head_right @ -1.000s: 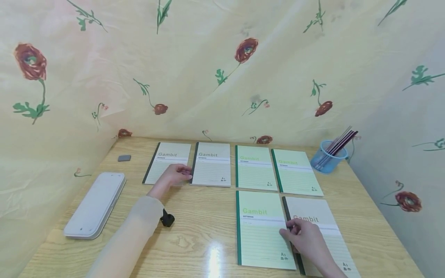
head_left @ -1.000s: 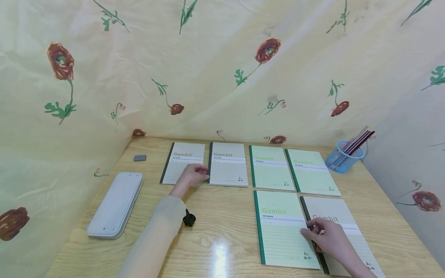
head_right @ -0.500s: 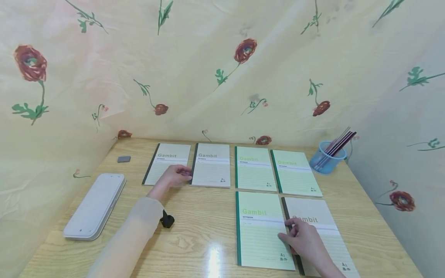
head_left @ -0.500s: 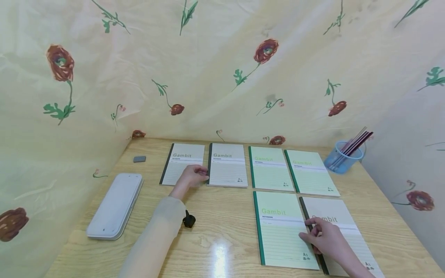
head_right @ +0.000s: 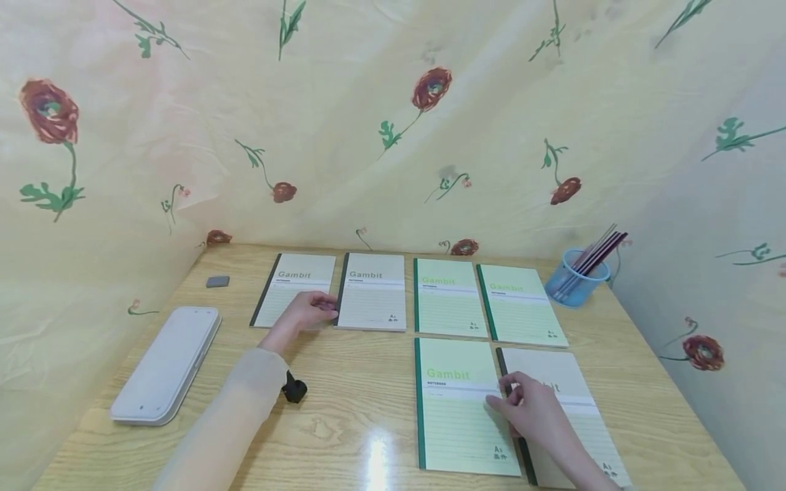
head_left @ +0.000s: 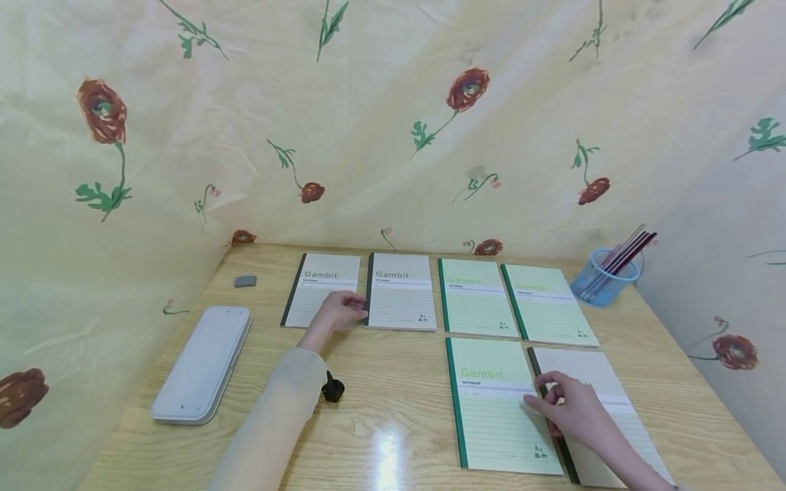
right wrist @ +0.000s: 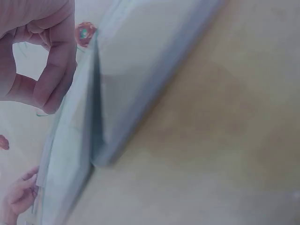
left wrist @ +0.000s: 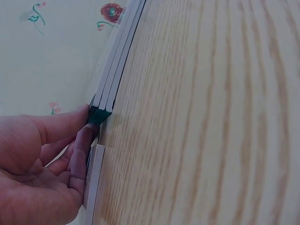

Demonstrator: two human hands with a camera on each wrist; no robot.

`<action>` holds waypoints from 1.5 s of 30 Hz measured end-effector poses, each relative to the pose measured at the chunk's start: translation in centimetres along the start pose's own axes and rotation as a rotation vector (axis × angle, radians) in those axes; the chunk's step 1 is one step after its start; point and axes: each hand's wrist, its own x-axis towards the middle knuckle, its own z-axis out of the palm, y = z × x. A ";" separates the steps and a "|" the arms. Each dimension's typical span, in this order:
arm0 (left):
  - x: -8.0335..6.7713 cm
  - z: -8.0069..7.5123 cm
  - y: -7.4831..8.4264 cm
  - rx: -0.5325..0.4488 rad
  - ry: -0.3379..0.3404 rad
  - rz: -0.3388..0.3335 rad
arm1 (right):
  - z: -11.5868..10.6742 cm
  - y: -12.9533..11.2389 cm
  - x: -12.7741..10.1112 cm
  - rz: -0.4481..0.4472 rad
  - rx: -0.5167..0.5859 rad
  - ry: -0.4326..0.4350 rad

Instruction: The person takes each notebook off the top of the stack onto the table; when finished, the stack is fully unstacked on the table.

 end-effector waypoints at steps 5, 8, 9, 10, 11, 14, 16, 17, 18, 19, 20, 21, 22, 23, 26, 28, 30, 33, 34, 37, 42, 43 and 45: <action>0.0 0.0 0.0 0.002 0.004 0.007 | -0.2 -1.2 1.5 -0.072 0.012 0.008; 0.0 0.1 0.1 0.007 0.004 0.006 | 0.0 -2.0 2.6 -0.108 0.028 0.009; -0.1 0.1 0.1 0.009 0.005 0.000 | 0.1 -2.3 3.1 -0.120 0.034 0.007; -0.1 0.1 0.1 0.015 0.006 -0.002 | 0.2 -2.6 3.5 -0.123 0.044 0.002; -0.2 0.1 0.1 0.016 0.005 -0.007 | 0.3 -2.8 4.0 -0.128 0.047 0.002; -0.2 0.0 0.2 0.015 0.006 -0.013 | 0.6 -3.7 5.3 -0.145 0.048 -0.003; -0.2 0.1 0.2 0.012 0.005 -0.009 | 0.9 -4.3 6.2 -0.148 0.050 -0.005; -0.3 0.0 0.2 0.010 0.005 -0.008 | 1.0 -4.7 6.6 -0.156 0.052 -0.004; -0.3 0.0 0.3 0.011 0.004 -0.005 | 1.1 -5.1 7.1 -0.160 0.058 -0.005; -0.3 0.0 0.3 0.009 0.003 -0.004 | 1.2 -5.4 7.7 -0.163 0.064 -0.004; -0.2 0.0 0.3 0.006 0.002 -0.005 | 1.3 -5.7 8.3 -0.166 0.069 -0.003; -0.2 0.0 0.3 0.005 0.002 -0.005 | 1.5 -6.1 9.0 -0.169 0.074 -0.002; -0.2 0.0 0.3 0.005 0.002 -0.005 | 1.6 -6.4 9.6 -0.172 0.080 -0.003; -0.2 0.0 0.3 0.005 0.001 -0.005 | 1.8 -6.6 10.3 -0.173 0.085 -0.004; -0.1 0.0 0.2 0.005 0.002 -0.004 | 2.5 -7.5 12.2 -0.159 0.085 0.001; -0.1 0.0 0.1 0.011 0.005 -0.003 | 3.0 -8.2 13.4 -0.152 0.100 0.002; -0.1 0.1 0.0 0.013 0.012 -0.001 | 3.7 -8.9 14.5 -0.144 0.113 0.015; -0.1 0.1 -0.2 0.019 0.021 0.009 | 4.5 -9.9 16.0 -0.125 0.145 0.026; -0.1 0.1 -0.2 0.018 0.021 0.013 | 4.8 -10.2 16.5 -0.110 0.157 0.031; -0.1 0.1 -0.3 0.018 0.021 0.024 | 5.6 -11.0 17.7 -0.069 0.184 0.029; -0.1 0.1 -0.2 0.021 0.017 0.020 | 6.7 -11.8 19.0 -0.033 0.146 0.024; -0.1 0.1 -0.2 0.025 0.017 0.020 | 6.9 -11.9 19.2 -0.034 0.127 0.029; 0.0 0.1 -0.1 0.034 0.018 0.020 | 7.1 -11.9 19.5 -0.036 0.095 0.040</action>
